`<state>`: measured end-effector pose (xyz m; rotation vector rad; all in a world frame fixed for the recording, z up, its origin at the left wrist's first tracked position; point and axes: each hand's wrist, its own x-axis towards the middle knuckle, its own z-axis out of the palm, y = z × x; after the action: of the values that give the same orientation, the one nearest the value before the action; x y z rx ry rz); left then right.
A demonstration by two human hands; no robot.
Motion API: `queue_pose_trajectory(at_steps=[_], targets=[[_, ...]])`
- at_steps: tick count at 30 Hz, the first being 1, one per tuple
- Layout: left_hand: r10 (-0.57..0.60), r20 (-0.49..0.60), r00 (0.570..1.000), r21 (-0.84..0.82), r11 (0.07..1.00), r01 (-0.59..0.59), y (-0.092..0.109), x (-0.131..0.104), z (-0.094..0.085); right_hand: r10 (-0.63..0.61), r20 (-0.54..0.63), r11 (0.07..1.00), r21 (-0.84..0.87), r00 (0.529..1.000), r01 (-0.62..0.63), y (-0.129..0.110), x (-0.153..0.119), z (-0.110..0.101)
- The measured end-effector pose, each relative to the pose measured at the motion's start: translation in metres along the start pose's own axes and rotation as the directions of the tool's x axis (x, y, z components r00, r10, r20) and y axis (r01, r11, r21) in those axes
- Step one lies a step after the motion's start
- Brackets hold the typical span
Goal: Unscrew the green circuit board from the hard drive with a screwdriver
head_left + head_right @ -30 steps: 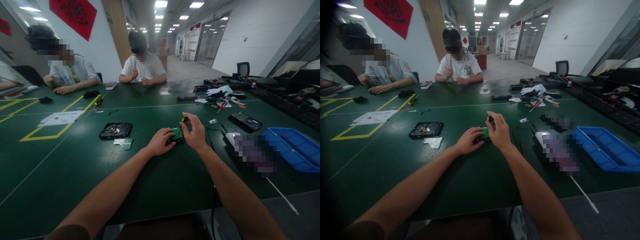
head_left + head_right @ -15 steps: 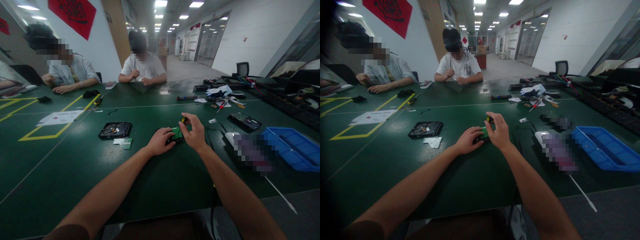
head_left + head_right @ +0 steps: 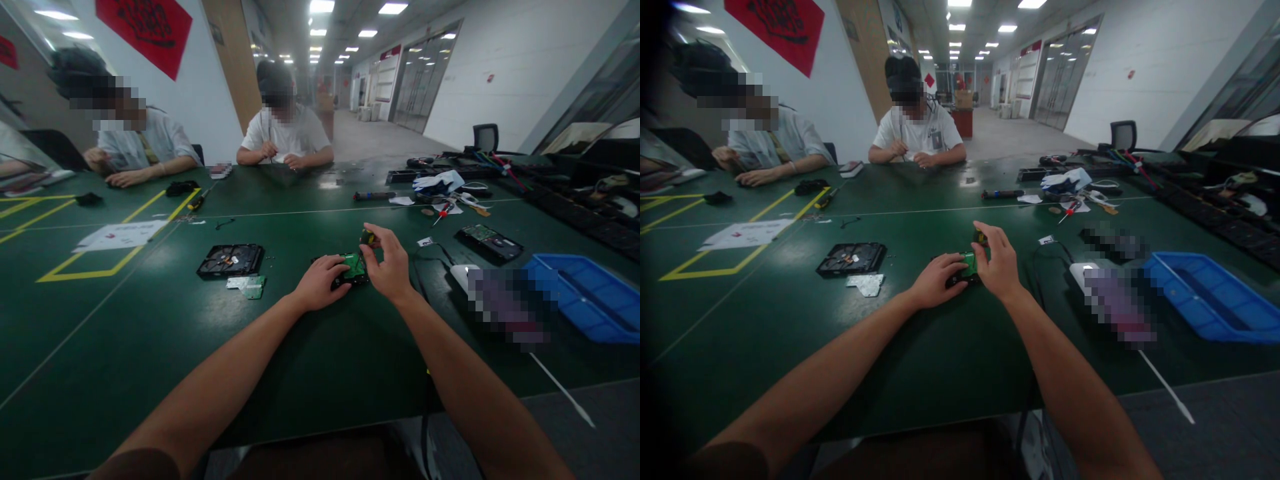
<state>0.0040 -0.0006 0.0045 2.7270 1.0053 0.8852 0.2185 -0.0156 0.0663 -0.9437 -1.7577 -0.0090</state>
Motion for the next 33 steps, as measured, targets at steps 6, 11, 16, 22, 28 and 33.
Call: queue_pose_trajectory(at_steps=[6,11,16,22,28,33], targets=[[-0.001,-0.001,1.000,-0.001,1.000,0.001,-0.0029,-0.0007,0.0026,0.024,0.023,1.000,0.009,0.999,-0.024,0.0029,-0.0021,0.0026],[0.005,-0.003,1.000,0.013,1.000,-0.005,-0.0030,-0.0001,0.0038,0.008,0.003,0.998,-0.056,1.000,-0.008,0.0000,0.0013,0.0004],[0.005,-0.006,1.000,0.008,1.000,-0.005,-0.0017,0.0000,0.0026,-0.006,0.040,0.999,-0.046,0.999,0.008,-0.0003,0.0009,0.0003],[-0.003,0.005,1.000,0.005,1.000,0.003,-0.0019,-0.0008,0.0018,0.005,0.042,0.999,-0.051,0.999,-0.003,-0.0011,0.0004,0.0009],[0.003,0.006,1.000,0.004,1.000,-0.003,-0.0025,-0.0006,0.0011,0.012,0.030,0.998,-0.058,0.999,-0.010,0.0012,-0.0005,0.0004],[0.005,0.001,1.000,-0.004,1.000,-0.005,-0.0019,-0.0007,0.0012,0.008,0.062,1.000,-0.022,0.998,-0.006,0.0006,-0.0007,0.0007]])
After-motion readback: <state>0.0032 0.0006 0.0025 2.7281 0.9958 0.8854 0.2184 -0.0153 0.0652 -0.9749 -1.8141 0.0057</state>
